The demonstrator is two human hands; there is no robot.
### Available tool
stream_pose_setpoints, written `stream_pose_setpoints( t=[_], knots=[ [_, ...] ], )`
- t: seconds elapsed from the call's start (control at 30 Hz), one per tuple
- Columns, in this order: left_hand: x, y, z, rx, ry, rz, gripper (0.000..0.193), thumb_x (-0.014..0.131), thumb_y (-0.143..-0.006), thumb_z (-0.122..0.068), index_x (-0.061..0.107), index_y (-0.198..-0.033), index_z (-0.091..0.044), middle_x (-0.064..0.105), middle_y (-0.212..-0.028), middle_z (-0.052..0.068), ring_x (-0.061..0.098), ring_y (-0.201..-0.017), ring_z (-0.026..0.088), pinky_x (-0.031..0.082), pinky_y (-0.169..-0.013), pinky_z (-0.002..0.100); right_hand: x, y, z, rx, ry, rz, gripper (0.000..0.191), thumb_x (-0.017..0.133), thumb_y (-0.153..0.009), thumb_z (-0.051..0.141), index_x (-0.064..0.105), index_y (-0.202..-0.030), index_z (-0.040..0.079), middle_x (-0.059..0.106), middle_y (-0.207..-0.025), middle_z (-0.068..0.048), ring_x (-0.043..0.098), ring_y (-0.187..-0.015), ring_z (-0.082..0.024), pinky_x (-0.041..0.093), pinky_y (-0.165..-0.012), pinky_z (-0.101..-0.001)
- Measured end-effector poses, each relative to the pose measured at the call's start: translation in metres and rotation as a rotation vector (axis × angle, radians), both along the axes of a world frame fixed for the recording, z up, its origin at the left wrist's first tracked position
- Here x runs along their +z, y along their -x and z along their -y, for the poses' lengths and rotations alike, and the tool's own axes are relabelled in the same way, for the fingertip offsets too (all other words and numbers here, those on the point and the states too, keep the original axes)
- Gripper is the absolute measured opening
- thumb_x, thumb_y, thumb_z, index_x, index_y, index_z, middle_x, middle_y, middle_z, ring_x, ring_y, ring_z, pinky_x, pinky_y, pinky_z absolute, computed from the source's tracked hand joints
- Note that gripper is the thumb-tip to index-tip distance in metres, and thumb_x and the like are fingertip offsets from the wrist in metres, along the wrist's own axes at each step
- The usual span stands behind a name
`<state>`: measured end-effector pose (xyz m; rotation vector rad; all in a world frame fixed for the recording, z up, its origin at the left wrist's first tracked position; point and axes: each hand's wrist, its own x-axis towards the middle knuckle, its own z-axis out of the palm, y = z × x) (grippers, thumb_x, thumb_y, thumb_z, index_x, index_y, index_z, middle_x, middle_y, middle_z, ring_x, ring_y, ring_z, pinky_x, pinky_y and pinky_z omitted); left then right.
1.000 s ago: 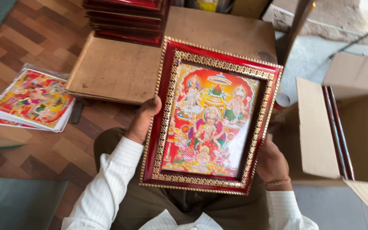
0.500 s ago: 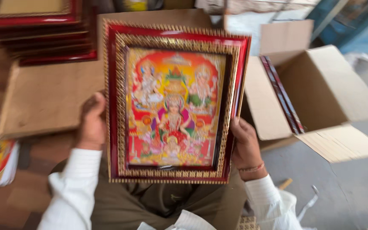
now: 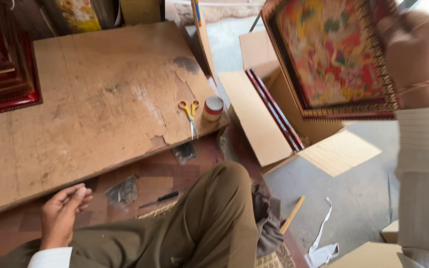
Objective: The person sits on the floor at a low workbench and trims a cardboard backing board with a small blade, then fits a clear plastic sheet into a dark picture frame and presses the backing into place. They handle religious poster prints and stacked red frames nearby while working.
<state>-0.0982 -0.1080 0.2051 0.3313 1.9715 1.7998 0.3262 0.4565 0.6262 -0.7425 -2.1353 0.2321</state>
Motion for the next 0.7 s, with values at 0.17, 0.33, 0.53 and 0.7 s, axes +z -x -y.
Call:
stream_pose_setpoints(
  t=[0.17, 0.33, 0.53, 0.7],
  knots=[
    [-0.028, 0.019, 0.001, -0.015, 0.055, 0.095, 0.033, 0.067, -0.099, -0.017, 0.07, -0.125, 0.003, 0.076, -0.107, 0.016, 0.072, -0.093, 0.021, 0.056, -0.076, 0.031, -0.041, 0.016, -0.056, -0.381, 0.015, 0.176, 0.026, 0.079, -0.101, 0.029, 0.079, -0.108, 0.004, 0.067, -0.079, -0.024, 0.066, -0.064, -0.032, 0.049, -0.064, -0.0432],
    [-0.037, 0.029, -0.001, 0.002, 0.135, 0.147, 0.034, 0.068, -0.098, -0.018, 0.07, -0.126, 0.002, 0.077, -0.107, 0.016, 0.073, -0.094, 0.022, 0.055, -0.077, 0.032, -0.071, 0.023, -0.067, -0.466, 0.204, 0.277, 0.024, 0.076, -0.095, 0.032, 0.079, -0.112, 0.014, 0.072, -0.08, -0.018, 0.068, -0.07, -0.031, 0.05, -0.069, -0.045],
    [-0.036, 0.029, 0.0, -0.008, 0.149, 0.161, 0.035, 0.068, -0.099, -0.019, 0.07, -0.127, 0.003, 0.076, -0.108, 0.016, 0.072, -0.095, 0.022, 0.055, -0.078, 0.032, -0.117, 0.042, -0.088, -0.488, 0.271, 0.416, 0.028, 0.076, -0.099, 0.035, 0.08, -0.106, 0.008, 0.072, -0.084, -0.021, 0.068, -0.074, -0.035, 0.05, -0.073, -0.0478],
    [-0.037, 0.031, 0.003, -0.018, 0.127, 0.17, 0.036, 0.067, -0.098, -0.02, 0.069, -0.127, 0.002, 0.076, -0.108, 0.016, 0.073, -0.096, 0.022, 0.057, -0.079, 0.034, -0.178, 0.063, -0.104, -0.426, 0.292, 0.482, 0.031, 0.077, -0.096, 0.037, 0.08, -0.103, 0.007, 0.073, -0.089, -0.022, 0.068, -0.078, -0.035, 0.052, -0.076, -0.0463]
  ],
)
